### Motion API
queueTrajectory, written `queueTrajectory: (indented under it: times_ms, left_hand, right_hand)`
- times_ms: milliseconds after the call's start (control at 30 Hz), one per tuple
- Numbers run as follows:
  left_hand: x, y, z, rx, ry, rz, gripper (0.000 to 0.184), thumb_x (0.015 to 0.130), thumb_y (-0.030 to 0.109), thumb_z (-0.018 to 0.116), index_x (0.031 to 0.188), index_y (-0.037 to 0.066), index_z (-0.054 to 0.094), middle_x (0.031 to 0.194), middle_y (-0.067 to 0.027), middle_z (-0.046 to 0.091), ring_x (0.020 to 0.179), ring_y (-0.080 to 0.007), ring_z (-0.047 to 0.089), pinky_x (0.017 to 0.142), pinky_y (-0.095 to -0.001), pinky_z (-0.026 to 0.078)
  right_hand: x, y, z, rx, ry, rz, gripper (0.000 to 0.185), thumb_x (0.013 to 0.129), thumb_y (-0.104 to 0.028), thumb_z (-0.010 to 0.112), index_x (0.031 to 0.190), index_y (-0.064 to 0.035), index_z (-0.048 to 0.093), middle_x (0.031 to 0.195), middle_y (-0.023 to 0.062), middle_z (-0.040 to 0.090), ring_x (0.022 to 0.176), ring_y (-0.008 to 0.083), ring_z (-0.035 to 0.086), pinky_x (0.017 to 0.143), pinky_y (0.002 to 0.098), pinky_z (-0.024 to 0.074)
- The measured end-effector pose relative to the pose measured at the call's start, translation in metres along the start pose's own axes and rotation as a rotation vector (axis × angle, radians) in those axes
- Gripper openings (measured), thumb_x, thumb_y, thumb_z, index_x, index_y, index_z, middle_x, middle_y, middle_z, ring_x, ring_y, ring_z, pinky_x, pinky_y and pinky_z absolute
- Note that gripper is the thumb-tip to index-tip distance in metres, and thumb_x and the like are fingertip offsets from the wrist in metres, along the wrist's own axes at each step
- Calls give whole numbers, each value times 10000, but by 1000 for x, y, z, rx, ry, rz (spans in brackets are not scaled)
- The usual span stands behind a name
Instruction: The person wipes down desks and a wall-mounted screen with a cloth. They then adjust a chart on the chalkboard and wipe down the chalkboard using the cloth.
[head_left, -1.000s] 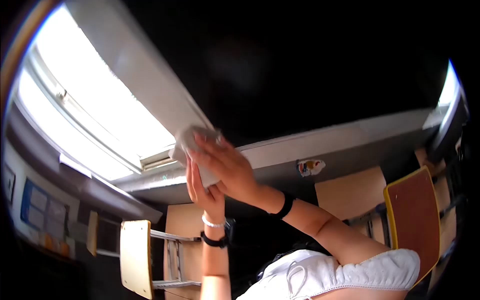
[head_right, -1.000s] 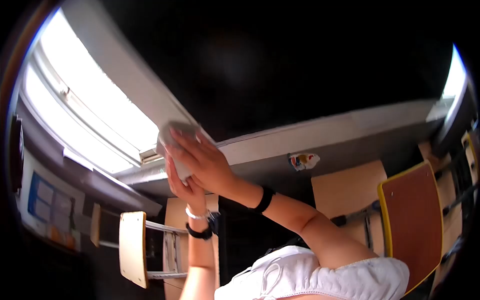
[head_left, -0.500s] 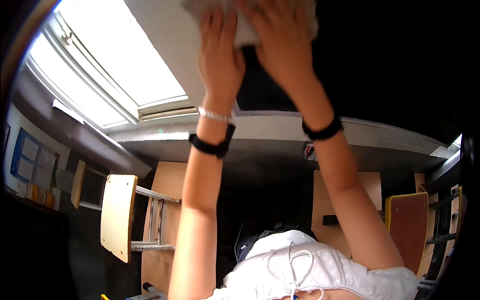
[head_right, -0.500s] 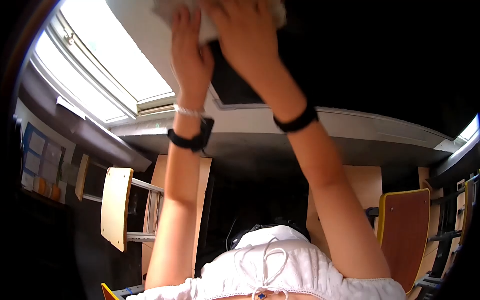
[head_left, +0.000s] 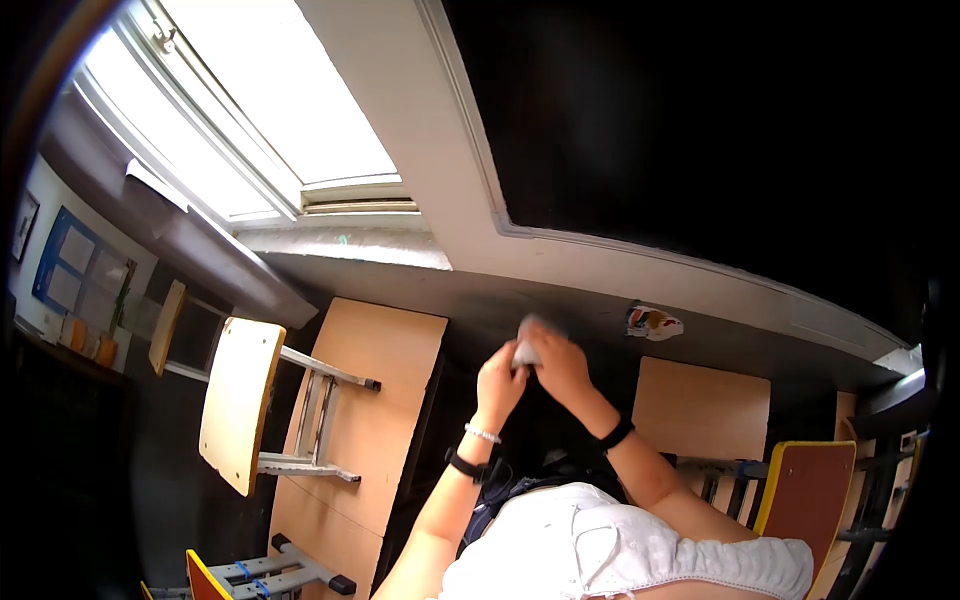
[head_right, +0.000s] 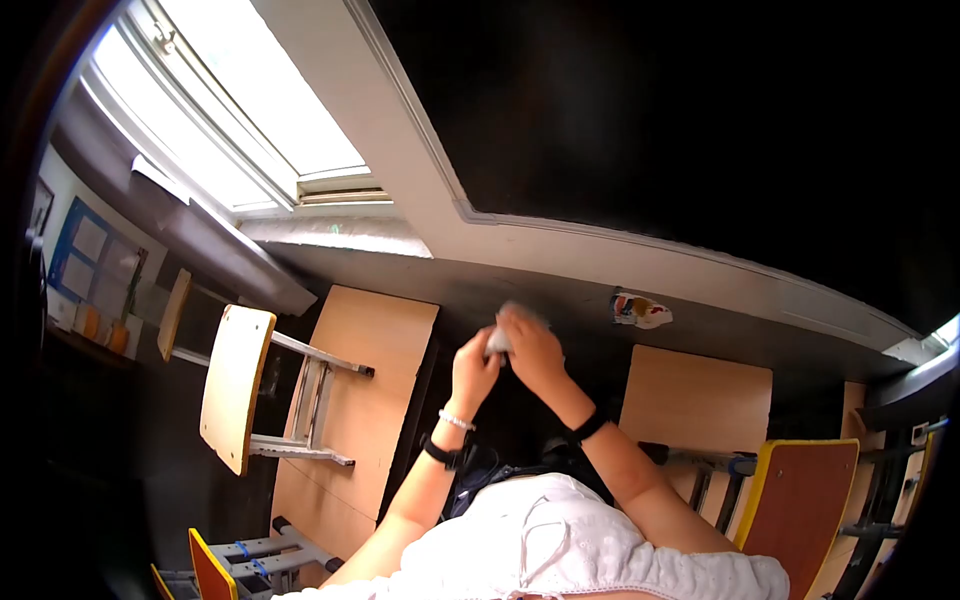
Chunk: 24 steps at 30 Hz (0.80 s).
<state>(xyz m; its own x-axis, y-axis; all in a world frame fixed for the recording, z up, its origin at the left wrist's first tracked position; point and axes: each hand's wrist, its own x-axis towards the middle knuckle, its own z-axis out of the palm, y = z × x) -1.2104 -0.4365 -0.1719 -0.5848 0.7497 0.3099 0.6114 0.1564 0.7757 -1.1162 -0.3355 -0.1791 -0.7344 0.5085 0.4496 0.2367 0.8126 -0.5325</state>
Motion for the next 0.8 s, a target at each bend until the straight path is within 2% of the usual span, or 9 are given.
queueTrajectory:
  times_ms: [100,167,233,267,400,433,500,600,800]
  left_hand:
    - [-51,-33,-18,65,-331,-219,280,733,113,576,998,32,615,792,-207,636,753,-374,622,659,-411,500]
    - [-74,-36,-39,41,-576,-445,293,742,96,568,1019,26,631,796,-179,663,712,-293,664,657,-343,510]
    - [-101,-48,-50,117,-609,-386,264,749,118,579,985,21,649,780,-165,670,697,-276,665,649,-337,508]
    - [-110,-49,-55,132,-628,-477,244,754,135,593,958,21,662,778,-164,670,714,-274,666,653,-340,507]
    - [-137,-54,-69,263,-570,-485,252,754,193,587,921,20,659,810,-213,650,762,-372,631,684,-421,507]
    - [-141,-56,-71,296,-569,-491,246,755,200,589,920,31,658,793,-203,652,753,-366,633,679,-423,508]
    - [-145,-56,-75,357,-562,-501,234,759,213,592,917,53,656,759,-182,655,734,-354,637,670,-426,510]
    - [-146,-48,-88,377,-456,-474,242,752,219,597,897,28,630,750,-194,646,725,-357,633,654,-436,507]
    - [-158,-45,-150,445,-299,-412,218,735,215,595,878,60,649,735,-161,654,706,-326,643,650,-413,516]
  right_hand:
    - [-52,7,38,167,-253,34,336,736,-94,614,1071,-117,602,1055,105,642,885,297,636,723,392,516]
    - [-80,-3,50,205,-454,72,268,772,-151,596,1037,-118,623,963,104,661,832,304,643,701,406,515]
    - [-95,-17,59,186,-675,62,254,800,-194,593,1041,-121,627,924,110,669,821,311,644,704,414,517]
    - [-98,-24,64,163,-773,32,250,807,-202,592,1042,-124,627,918,115,669,821,311,646,708,413,518]
    - [-96,-39,87,104,-1029,-130,238,822,-248,598,1029,-135,628,863,119,670,803,304,649,690,406,515]
    - [-90,-42,89,79,-1085,-171,239,821,-255,601,1026,-136,628,852,117,670,800,302,649,683,405,514]
    - [-77,-49,94,-6,-1116,-286,223,831,-257,601,1023,-147,631,852,91,678,822,266,654,775,406,483]
    - [-62,-61,90,105,-1035,-325,236,837,-190,587,1065,-147,627,898,69,684,898,246,641,865,384,439]
    - [-52,-125,95,328,-892,-312,322,805,-105,604,1127,-108,593,997,105,660,937,295,622,823,370,482]
